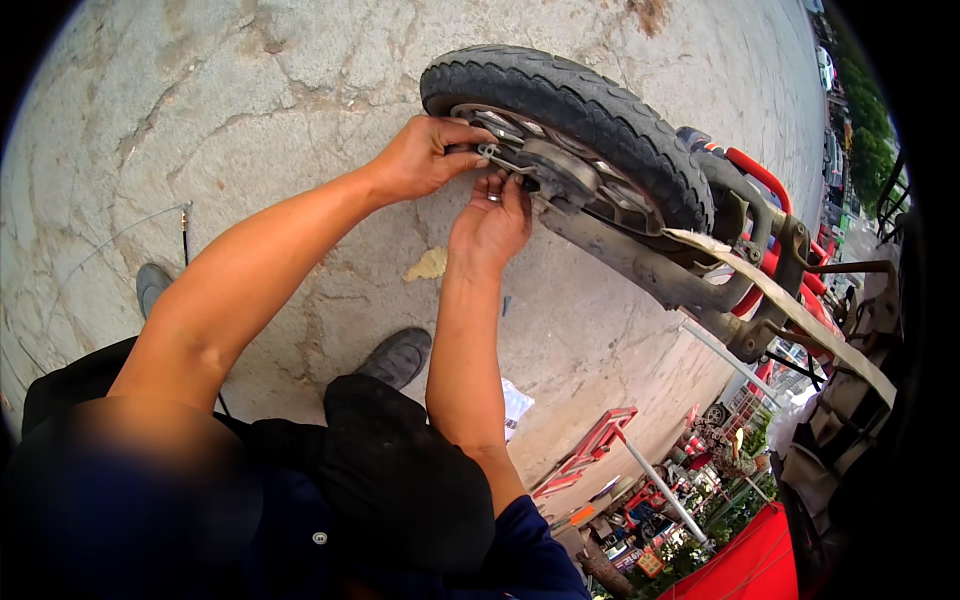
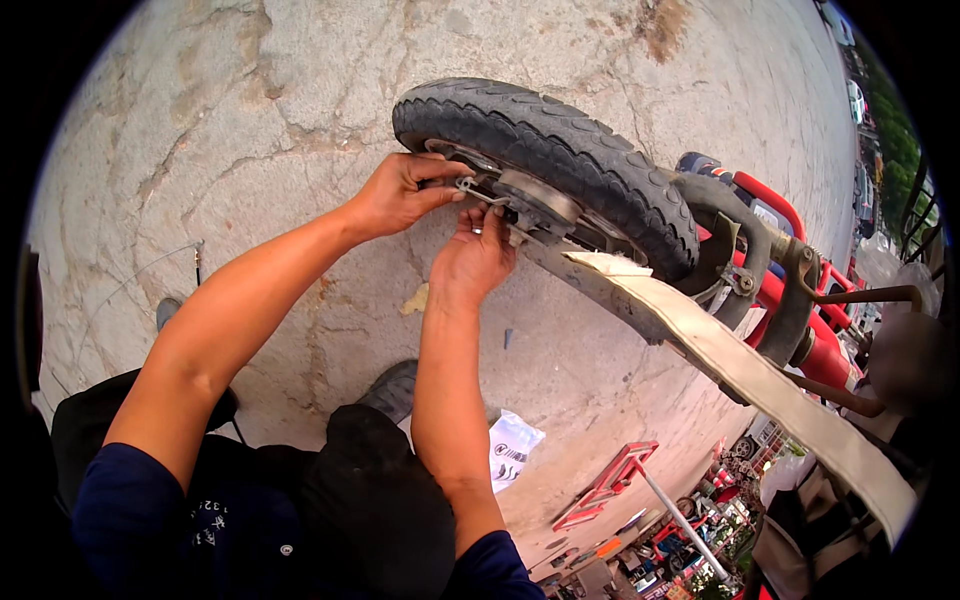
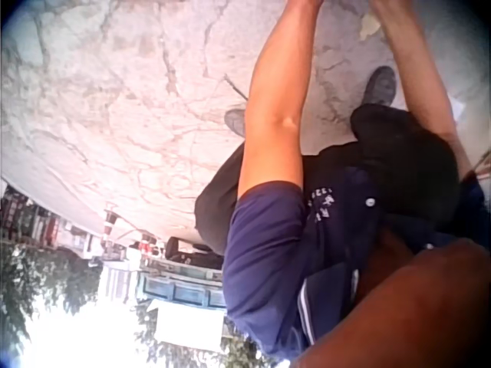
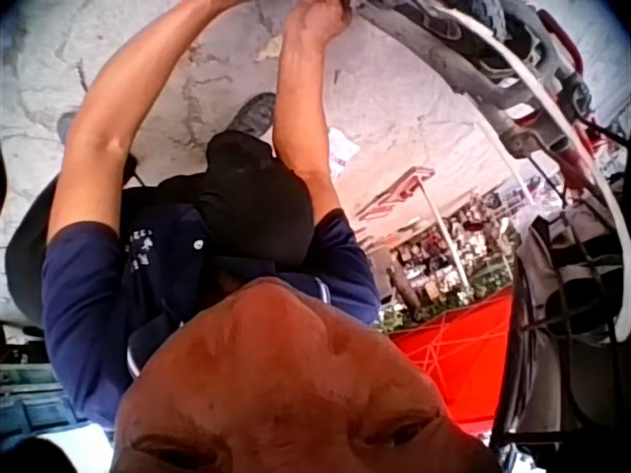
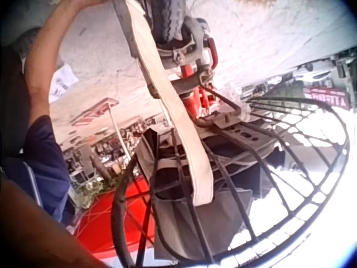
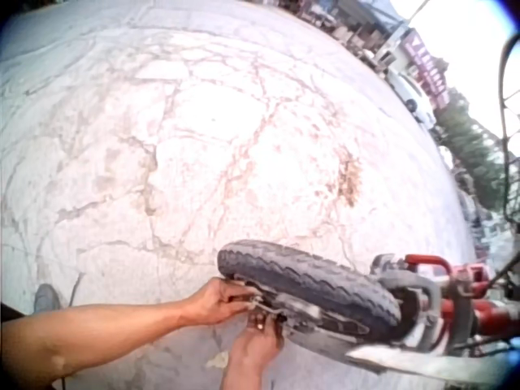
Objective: The person adjusts the brake cable at the handlebar, then routes and secures the cable along the frame. They attach the cable to the front wheel brake mechanism and tighten the connection.
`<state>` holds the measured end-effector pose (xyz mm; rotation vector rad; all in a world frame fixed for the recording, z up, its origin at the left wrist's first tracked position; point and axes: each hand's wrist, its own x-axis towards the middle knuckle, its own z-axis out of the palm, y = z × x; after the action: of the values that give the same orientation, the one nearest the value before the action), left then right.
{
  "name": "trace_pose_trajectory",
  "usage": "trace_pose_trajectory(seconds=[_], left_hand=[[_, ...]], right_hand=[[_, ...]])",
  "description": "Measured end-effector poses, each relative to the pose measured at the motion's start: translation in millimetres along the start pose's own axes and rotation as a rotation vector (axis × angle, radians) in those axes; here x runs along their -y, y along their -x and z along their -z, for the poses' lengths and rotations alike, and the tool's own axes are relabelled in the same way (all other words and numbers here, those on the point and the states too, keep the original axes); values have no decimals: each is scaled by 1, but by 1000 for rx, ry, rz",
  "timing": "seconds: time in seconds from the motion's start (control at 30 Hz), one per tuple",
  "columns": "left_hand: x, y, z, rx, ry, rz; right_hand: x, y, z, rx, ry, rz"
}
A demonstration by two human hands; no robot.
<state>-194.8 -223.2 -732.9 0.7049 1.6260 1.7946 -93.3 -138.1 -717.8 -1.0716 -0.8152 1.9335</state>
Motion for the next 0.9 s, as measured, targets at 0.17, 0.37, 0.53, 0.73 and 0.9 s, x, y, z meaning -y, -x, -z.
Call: trace_pose_trajectory(seconds=[0.17,0.37,0.53,0.73,0.9], left_hand=[[1,0,-1,-4,79,38],[2,-2,-1,21,80,98],[-12,-7,6,58,-293,-31],[-42,-17,6,190,-751,-137],[-51,-20,4,231,-874,-108]], right_hand=[[0,-1,-1,1,-52,-40],[0,-6,1,51,-150,-104],[0,-5,1,46,-149,-123],[-2,-8,5,80,-166,-124],[-2,-10,6,84,-165,-128]])
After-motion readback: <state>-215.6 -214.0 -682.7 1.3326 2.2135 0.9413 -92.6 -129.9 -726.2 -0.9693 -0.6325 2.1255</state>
